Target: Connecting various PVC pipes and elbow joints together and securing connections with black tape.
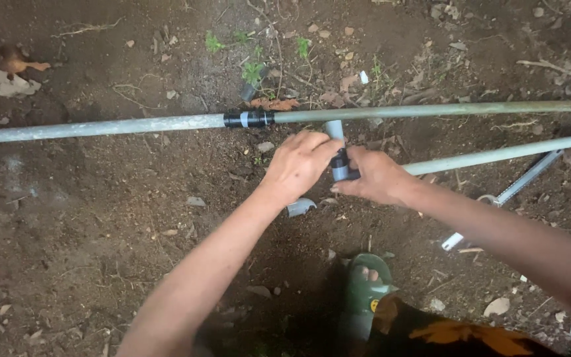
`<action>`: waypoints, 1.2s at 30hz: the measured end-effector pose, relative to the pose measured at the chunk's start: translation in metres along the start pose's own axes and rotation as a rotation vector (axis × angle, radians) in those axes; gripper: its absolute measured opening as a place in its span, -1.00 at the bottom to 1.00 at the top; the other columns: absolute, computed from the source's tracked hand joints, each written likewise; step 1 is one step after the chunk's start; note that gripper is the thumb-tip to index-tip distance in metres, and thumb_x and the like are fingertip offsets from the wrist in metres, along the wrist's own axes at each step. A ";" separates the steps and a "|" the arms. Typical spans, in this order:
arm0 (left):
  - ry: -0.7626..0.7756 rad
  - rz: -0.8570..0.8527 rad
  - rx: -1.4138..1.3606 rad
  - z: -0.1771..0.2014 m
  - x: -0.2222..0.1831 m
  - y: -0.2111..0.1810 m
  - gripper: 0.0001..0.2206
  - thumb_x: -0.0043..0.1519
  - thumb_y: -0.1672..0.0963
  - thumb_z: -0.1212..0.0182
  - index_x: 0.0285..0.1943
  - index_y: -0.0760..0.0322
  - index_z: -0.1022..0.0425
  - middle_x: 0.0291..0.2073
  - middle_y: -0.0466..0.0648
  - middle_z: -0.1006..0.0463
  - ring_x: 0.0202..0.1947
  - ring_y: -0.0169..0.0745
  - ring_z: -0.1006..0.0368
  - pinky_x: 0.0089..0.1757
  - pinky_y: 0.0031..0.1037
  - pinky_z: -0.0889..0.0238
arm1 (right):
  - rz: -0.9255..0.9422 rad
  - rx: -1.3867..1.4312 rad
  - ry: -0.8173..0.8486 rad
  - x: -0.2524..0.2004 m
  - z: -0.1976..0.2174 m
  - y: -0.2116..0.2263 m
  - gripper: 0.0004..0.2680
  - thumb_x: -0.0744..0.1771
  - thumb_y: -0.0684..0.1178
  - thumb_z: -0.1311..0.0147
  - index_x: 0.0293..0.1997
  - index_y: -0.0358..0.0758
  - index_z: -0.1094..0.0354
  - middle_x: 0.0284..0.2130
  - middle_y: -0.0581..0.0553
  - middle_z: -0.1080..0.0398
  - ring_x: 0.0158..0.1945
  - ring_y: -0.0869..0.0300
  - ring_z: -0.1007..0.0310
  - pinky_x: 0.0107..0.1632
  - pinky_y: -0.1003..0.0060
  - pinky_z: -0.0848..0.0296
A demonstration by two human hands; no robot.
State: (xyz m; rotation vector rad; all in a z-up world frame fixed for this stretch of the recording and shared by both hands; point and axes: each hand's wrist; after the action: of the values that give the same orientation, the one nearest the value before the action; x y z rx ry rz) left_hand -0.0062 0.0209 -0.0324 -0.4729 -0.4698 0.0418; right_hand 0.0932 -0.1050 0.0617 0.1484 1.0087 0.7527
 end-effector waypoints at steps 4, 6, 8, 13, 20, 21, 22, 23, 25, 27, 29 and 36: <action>0.029 -0.211 0.158 0.005 0.009 0.005 -0.86 0.19 0.13 -0.05 -0.19 0.20 -0.52 -0.43 -0.05 -0.47 -0.34 -0.17 -0.43 -0.28 -0.41 -0.32 | 0.017 -0.027 -0.020 -0.001 -0.002 -0.002 -0.54 0.18 0.11 -0.21 0.06 -0.33 -0.19 -0.08 -0.34 -0.38 0.06 -0.08 -0.37 0.06 0.10 -0.41; 0.028 -0.253 0.200 0.004 0.013 0.004 -0.89 0.14 0.14 -0.09 -0.25 0.21 -0.52 -0.49 -0.04 -0.45 -0.39 -0.14 -0.42 -0.30 -0.38 -0.30 | 0.018 -0.022 -0.017 0.002 -0.004 -0.007 -0.55 0.18 0.12 -0.21 0.05 -0.32 -0.19 -0.08 -0.33 -0.38 0.06 -0.08 -0.37 0.06 0.09 -0.41; 0.027 -0.293 0.243 0.004 0.018 0.003 -0.92 0.10 0.16 -0.13 -0.31 0.21 -0.52 -0.55 -0.03 -0.44 -0.44 -0.11 -0.41 -0.33 -0.35 -0.27 | 0.021 -0.018 -0.014 0.004 -0.005 -0.008 -0.56 0.18 0.12 -0.20 0.04 -0.31 -0.20 -0.08 -0.31 -0.39 0.06 -0.07 -0.37 0.05 0.09 -0.41; 0.102 -0.452 0.383 0.012 0.030 -0.006 -0.94 -0.01 0.18 -0.13 -0.54 0.17 -0.43 -0.69 -0.04 -0.35 -0.60 -0.12 -0.29 -0.36 -0.29 -0.15 | 0.043 -0.020 -0.013 0.011 -0.007 -0.015 -0.58 0.17 0.13 -0.22 -0.01 -0.29 -0.22 -0.10 -0.29 -0.41 0.04 -0.07 -0.38 0.06 0.09 -0.41; 0.182 -0.558 0.366 0.007 0.035 -0.003 -0.90 -0.02 0.23 -0.09 -0.60 0.24 -0.37 -0.70 -0.01 -0.33 -0.63 -0.11 -0.27 -0.39 -0.29 -0.12 | 0.084 -0.022 -0.052 0.023 -0.021 -0.034 -0.63 0.16 0.14 -0.22 -0.11 -0.25 -0.26 -0.23 -0.26 -0.45 -0.05 -0.05 -0.44 -0.06 0.11 -0.47; 0.136 -0.586 0.379 0.004 0.033 -0.001 -0.92 -0.01 0.22 -0.08 -0.57 0.25 -0.36 -0.69 -0.02 -0.31 -0.61 -0.09 -0.26 -0.40 -0.31 -0.12 | 0.088 -0.031 -0.056 0.025 -0.022 -0.036 -0.63 0.16 0.14 -0.23 -0.12 -0.25 -0.26 -0.25 -0.26 -0.45 -0.06 -0.06 -0.45 -0.08 0.11 -0.48; 0.092 -0.614 0.389 0.001 0.031 0.000 -0.93 0.00 0.21 -0.06 -0.55 0.25 -0.35 -0.69 -0.02 -0.29 -0.59 -0.08 -0.24 -0.40 -0.32 -0.12 | 0.092 -0.039 -0.058 0.026 -0.025 -0.039 -0.62 0.15 0.15 -0.24 -0.12 -0.25 -0.26 -0.26 -0.26 -0.46 -0.07 -0.06 -0.45 -0.10 0.11 -0.48; 0.093 -0.615 0.387 0.001 0.030 0.001 -0.93 0.00 0.21 -0.06 -0.55 0.25 -0.35 -0.69 -0.02 -0.29 -0.59 -0.08 -0.24 -0.40 -0.32 -0.12 | 0.090 -0.037 -0.058 0.024 -0.024 -0.038 -0.62 0.15 0.15 -0.24 -0.12 -0.25 -0.26 -0.26 -0.26 -0.46 -0.07 -0.06 -0.45 -0.10 0.11 -0.48; 0.067 -0.612 0.360 0.001 0.028 0.004 -0.95 0.02 0.20 -0.02 -0.49 0.26 -0.34 -0.66 -0.01 -0.27 -0.55 -0.06 -0.25 -0.41 -0.33 -0.14 | 0.101 -0.022 -0.081 0.020 -0.022 -0.036 -0.64 0.15 0.12 -0.24 -0.13 -0.25 -0.26 -0.29 -0.25 -0.46 -0.09 -0.05 -0.46 -0.12 0.13 -0.49; 0.058 -0.608 0.351 0.004 0.028 0.003 -0.94 0.05 0.20 0.01 -0.47 0.27 -0.33 -0.64 -0.02 -0.26 -0.53 -0.06 -0.25 -0.41 -0.35 -0.16 | 0.106 0.019 -0.053 0.017 -0.015 -0.028 -0.66 0.17 0.05 -0.22 -0.08 -0.27 -0.25 -0.25 -0.28 -0.45 -0.07 -0.05 -0.46 -0.08 0.14 -0.49; 0.049 -0.603 0.343 0.007 0.026 0.005 -0.93 0.09 0.20 0.04 -0.45 0.28 -0.32 -0.63 -0.03 -0.25 -0.51 -0.07 -0.26 -0.41 -0.37 -0.17 | 0.112 0.060 -0.022 0.012 -0.011 -0.022 -0.67 0.20 -0.01 -0.20 -0.04 -0.29 -0.24 -0.21 -0.31 -0.44 -0.05 -0.04 -0.46 -0.04 0.16 -0.48; 0.146 -0.381 0.283 0.001 -0.016 0.038 -0.93 0.17 0.18 -0.01 -0.23 0.24 -0.39 -0.51 -0.07 -0.40 -0.40 -0.19 -0.40 -0.32 -0.49 -0.34 | 0.040 0.046 -0.018 0.001 -0.002 -0.019 -0.59 0.19 0.03 -0.22 0.05 -0.32 -0.20 -0.12 -0.36 -0.41 0.00 -0.03 -0.44 -0.02 0.18 -0.48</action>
State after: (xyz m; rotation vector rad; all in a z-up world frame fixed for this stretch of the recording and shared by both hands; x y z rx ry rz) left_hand -0.0183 0.0530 -0.0558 -0.1023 -0.3961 -0.2886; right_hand 0.1017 -0.1190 0.0514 0.2151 1.0082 0.7636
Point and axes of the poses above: each hand's wrist, its own x-axis towards the middle knuckle, its own z-axis out of the back of the hand, y = z × x
